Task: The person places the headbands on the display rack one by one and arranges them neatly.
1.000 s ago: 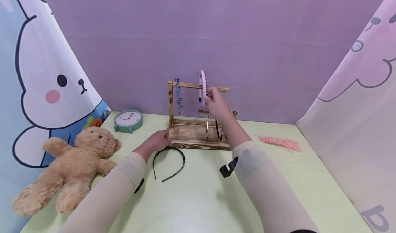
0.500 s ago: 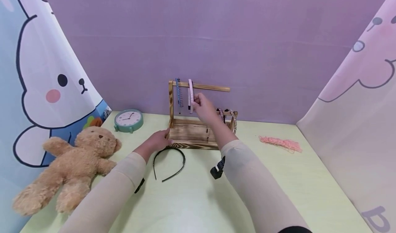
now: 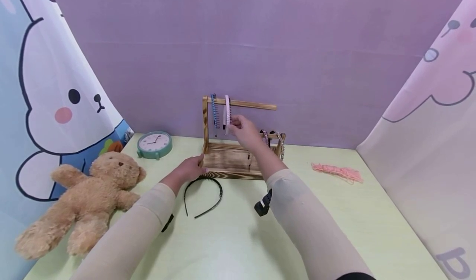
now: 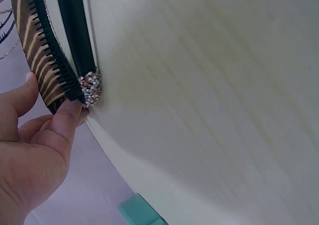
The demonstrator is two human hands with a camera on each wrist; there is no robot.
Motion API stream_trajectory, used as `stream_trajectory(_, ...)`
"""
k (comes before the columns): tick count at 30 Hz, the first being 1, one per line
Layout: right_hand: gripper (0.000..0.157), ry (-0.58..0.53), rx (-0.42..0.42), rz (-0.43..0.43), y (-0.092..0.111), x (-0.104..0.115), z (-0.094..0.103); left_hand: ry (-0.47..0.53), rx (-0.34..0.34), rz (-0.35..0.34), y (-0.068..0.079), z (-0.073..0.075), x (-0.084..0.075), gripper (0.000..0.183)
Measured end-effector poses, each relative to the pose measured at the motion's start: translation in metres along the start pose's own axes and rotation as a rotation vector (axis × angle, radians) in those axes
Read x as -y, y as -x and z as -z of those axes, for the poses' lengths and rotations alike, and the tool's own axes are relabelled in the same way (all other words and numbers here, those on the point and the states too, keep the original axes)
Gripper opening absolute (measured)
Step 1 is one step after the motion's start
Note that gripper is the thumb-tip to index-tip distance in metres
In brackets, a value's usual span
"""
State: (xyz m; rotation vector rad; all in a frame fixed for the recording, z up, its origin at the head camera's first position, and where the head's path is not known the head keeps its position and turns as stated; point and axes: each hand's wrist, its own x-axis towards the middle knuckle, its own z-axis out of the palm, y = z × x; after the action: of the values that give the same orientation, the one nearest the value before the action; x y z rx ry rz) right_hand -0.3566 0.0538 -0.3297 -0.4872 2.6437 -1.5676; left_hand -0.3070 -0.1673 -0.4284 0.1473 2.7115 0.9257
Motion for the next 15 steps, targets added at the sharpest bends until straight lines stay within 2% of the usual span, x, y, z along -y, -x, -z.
stream_trajectory(5, 0.051, 0.000, -0.046, -0.003, 0.011, -0.004, 0.007, -0.006, 0.001, 0.004, 0.000, 0.000, -0.001, 0.071)
stream_trajectory(10, 0.040, -0.071, -0.095, 0.035, 0.030, -0.009, 0.009, -0.007, 0.005, 0.000, 0.000, -0.001, 0.000, 0.072)
stream_trajectory(12, 0.034, -0.074, -0.074, 0.056, 0.040, -0.010, 0.006, -0.009, 0.003, 0.000, -0.001, -0.001, 0.000, 0.071)
stream_trajectory(15, 0.027, -0.051, 0.034, 0.076, 0.055, -0.016, -0.004, -0.015, -0.003, 0.000, -0.002, -0.001, 0.002, 0.071)
